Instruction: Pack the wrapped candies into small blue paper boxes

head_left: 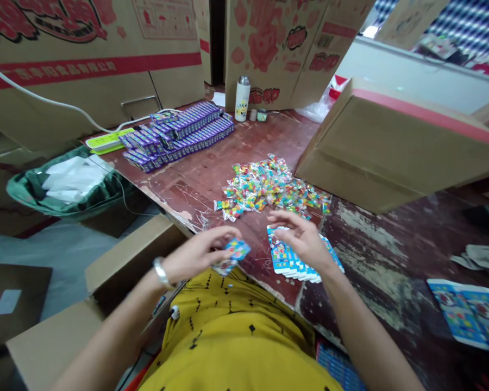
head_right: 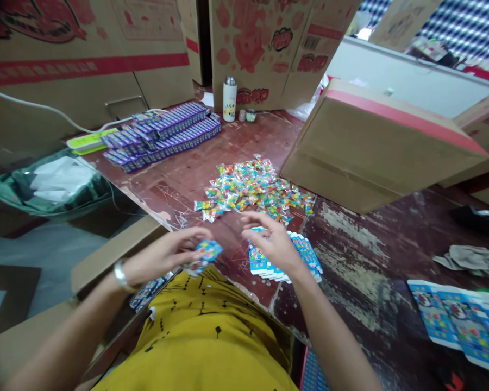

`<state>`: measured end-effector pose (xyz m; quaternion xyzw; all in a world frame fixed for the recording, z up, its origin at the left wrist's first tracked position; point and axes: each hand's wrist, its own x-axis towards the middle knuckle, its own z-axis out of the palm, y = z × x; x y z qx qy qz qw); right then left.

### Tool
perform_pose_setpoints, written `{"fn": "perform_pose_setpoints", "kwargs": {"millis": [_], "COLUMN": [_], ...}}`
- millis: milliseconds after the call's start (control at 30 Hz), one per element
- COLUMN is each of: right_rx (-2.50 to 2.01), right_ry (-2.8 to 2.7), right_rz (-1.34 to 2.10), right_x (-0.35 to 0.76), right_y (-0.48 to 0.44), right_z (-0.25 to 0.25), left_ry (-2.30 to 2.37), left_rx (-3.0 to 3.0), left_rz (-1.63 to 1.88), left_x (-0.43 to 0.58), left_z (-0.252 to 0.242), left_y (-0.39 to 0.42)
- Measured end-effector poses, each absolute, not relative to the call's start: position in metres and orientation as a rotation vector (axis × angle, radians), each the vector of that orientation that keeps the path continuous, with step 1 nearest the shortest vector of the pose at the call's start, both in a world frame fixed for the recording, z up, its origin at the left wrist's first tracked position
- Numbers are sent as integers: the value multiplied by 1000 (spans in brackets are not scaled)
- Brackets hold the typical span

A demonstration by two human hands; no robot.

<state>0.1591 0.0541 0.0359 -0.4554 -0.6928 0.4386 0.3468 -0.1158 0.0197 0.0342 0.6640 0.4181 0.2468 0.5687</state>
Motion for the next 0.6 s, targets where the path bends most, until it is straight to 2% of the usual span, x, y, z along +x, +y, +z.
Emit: {"fn": "perform_pose_setpoints", "kwargs": {"millis": [133,200,300,433,600], "right_rx": [-1545,-1653,-1750,-1713,-1535], "right_ry": [-1943,-2168,-2338,-2338,-1966], "right_rz": [808,698,543,468,711], "right_x": [193,198,190,178,179], "right_y": [70,73,76,83,86], "right_z": [18,8,-2,-8,-4], "left_ry": [1181,1264,1315,1235,1324], "left_rx": [1909,1976,1986,1962,1998], "left_rz": [9,-78,99,375,680], "left_x": [-186,-193,-157,-75,-18], "left_z": [56,60,52,17,-17], "left_y": [22,23,26,26,17]}}
